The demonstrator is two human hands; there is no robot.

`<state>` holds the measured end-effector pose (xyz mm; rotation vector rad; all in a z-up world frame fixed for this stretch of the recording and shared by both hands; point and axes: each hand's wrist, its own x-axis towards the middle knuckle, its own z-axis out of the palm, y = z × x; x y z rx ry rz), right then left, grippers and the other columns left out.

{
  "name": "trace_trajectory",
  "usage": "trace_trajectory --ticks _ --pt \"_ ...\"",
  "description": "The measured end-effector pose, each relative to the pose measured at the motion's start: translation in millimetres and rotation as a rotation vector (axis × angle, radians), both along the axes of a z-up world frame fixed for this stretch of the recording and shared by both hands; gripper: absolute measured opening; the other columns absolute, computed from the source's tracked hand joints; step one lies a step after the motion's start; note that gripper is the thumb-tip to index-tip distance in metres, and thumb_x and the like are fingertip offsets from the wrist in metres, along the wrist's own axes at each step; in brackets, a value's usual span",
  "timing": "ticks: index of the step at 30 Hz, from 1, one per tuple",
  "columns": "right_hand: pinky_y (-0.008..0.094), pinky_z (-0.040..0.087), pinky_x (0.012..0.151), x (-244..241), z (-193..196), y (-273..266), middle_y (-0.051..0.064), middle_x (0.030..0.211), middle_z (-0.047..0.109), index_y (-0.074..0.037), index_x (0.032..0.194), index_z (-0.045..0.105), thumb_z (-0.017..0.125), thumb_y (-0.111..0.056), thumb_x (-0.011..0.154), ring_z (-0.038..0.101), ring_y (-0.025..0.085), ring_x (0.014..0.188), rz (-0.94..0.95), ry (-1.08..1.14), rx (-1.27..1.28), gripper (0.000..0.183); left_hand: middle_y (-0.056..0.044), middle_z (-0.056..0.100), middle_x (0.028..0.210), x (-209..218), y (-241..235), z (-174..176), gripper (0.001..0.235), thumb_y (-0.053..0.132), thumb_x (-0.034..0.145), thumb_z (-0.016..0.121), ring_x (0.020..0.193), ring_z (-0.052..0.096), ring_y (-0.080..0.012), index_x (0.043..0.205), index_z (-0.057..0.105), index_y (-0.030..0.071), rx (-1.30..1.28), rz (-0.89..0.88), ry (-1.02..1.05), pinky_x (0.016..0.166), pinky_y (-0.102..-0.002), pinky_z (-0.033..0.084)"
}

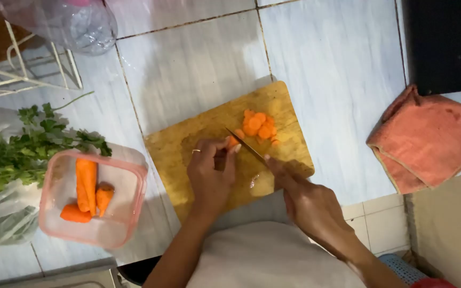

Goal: The person slices a carrot on a wooden cutting board with a knife and then places the pieces into a plastic container.

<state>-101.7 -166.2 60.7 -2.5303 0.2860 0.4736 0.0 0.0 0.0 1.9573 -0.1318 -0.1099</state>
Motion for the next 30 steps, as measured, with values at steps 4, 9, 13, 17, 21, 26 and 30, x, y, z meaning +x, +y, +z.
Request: trace_trajectory --ticks 4,9,13,17,21,26,30 --pt "0.040 0.056 0.051 -7 0 -1 0.007 0.084 0.071 -0.030 0.151 0.048 0.064 0.002 0.082 0.067 0.025 0.056 -0.008 -0.032 -0.102 0.078 -0.008 0.068 0.100 2 1 10 0.018 0.009 0.092 0.078 0.079 0.072 -0.0159 0.106 0.069 0.004 -0.006 -0.037 -0.008 0.069 -0.026 0.059" --pt "0.039 0.055 0.050 -7 3 0 0.008 0.081 0.066 -0.027 0.145 0.058 0.067 -0.004 0.085 0.065 0.023 0.057 -0.028 -0.202 -0.113 0.065 -0.009 0.067 0.103 5 1 11 0.026 0.008 0.091 0.077 0.077 0.071 -0.0157 0.115 0.067 0.005 0.047 -0.071 -0.018 0.069 -0.027 0.059" --pt "0.038 0.056 0.053 -4 7 1 0.011 0.090 0.064 -0.026 0.142 0.062 0.068 -0.003 0.085 0.066 0.023 0.064 -0.082 -0.236 -0.083 0.062 -0.010 0.064 0.111 3 1 10 0.036 0.009 0.093 0.075 0.081 0.067 -0.0174 0.126 0.060 0.007 0.025 -0.105 -0.018 0.069 -0.028 0.058" --pt "0.039 0.056 0.055 6 3 6 0.012 0.090 0.063 -0.026 0.141 0.063 0.069 -0.004 0.088 0.066 0.023 0.065 -0.137 -0.258 -0.122 0.058 -0.014 0.053 0.124 -5 0 4 0.043 0.008 0.093 0.076 0.096 0.062 -0.0251 0.133 0.060 0.012 0.141 -0.109 -0.174 0.077 -0.036 0.055" --pt "0.037 0.056 0.058 10 0 8 0.009 0.094 0.066 -0.022 0.141 0.063 0.068 -0.003 0.089 0.069 0.022 0.071 -0.136 -0.385 -0.048 0.056 -0.013 0.044 0.132 -11 4 -8 0.055 0.002 0.084 0.072 0.123 0.047 -0.0347 0.132 0.067 0.027 0.413 -0.160 -0.551 0.104 -0.048 0.044" --pt "0.038 0.056 0.056 11 4 10 0.008 0.090 0.067 -0.019 0.136 0.064 0.069 -0.005 0.087 0.069 0.022 0.065 -0.158 -0.308 -0.002 0.051 -0.007 0.047 0.150 -12 5 -14 0.043 0.012 0.091 0.073 0.139 0.034 -0.0328 0.127 0.070 0.037 0.543 -0.250 -0.614 0.113 -0.053 0.026" --pt "0.038 0.056 0.054 4 7 10 0.009 0.086 0.068 -0.018 0.136 0.065 0.068 -0.004 0.088 0.068 0.024 0.061 -0.146 -0.308 -0.016 0.050 -0.012 0.044 0.154 -7 -1 -7 0.048 0.012 0.087 0.069 0.141 0.034 -0.0345 0.131 0.071 0.032 0.602 -0.267 -0.546 0.110 -0.058 0.023"
